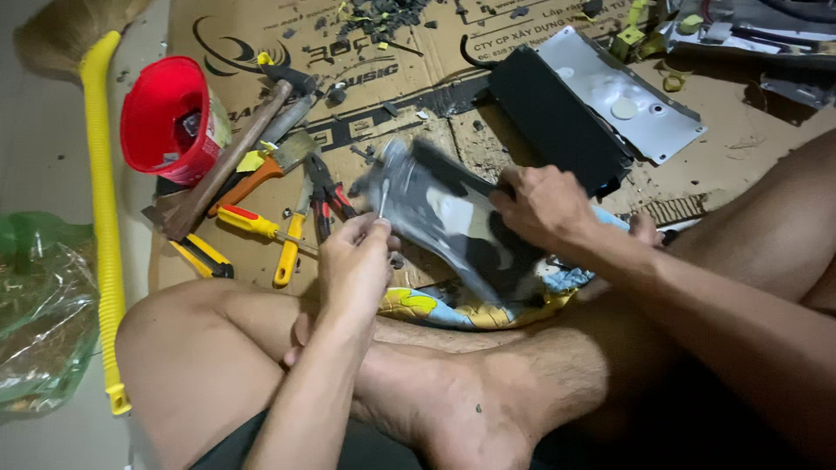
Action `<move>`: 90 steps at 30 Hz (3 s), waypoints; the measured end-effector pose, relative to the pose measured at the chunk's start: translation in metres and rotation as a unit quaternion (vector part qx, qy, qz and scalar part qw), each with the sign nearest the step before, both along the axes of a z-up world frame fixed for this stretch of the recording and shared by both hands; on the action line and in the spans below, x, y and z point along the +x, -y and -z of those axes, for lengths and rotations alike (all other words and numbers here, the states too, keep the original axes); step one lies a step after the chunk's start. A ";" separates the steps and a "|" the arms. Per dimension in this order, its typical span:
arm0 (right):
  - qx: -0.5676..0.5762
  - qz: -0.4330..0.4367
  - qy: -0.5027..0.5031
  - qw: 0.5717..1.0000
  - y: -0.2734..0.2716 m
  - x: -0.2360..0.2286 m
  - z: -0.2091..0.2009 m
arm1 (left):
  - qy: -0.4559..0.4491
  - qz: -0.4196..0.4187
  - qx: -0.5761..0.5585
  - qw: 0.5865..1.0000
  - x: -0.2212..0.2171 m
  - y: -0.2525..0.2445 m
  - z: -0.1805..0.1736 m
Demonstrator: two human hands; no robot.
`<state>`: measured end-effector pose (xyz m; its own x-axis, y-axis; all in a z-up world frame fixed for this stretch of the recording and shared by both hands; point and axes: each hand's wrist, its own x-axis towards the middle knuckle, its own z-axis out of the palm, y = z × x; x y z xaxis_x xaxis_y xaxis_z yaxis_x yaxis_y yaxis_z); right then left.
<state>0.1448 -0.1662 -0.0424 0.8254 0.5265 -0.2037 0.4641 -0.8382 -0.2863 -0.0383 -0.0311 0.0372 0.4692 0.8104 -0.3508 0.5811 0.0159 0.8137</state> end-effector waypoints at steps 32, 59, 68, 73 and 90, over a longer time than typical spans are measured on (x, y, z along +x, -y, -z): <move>-0.089 -0.085 -0.083 0.989 -0.006 -0.029 0.048 | -0.121 0.204 -0.003 0.971 0.060 0.047 0.010; 0.013 -0.047 -0.173 0.984 -0.003 -0.018 0.037 | -0.031 0.070 -0.176 0.981 0.073 0.021 0.063; -0.006 -0.065 -0.155 0.986 -0.002 -0.019 0.045 | 0.076 0.027 -0.287 0.954 0.127 0.007 0.104; 0.028 -0.026 -0.182 0.983 0.001 -0.012 0.043 | 0.080 0.091 -0.277 0.953 0.196 -0.018 0.143; -0.017 -0.066 -0.191 0.979 -0.001 -0.027 0.014 | 0.076 0.042 -0.397 0.914 0.062 0.017 0.062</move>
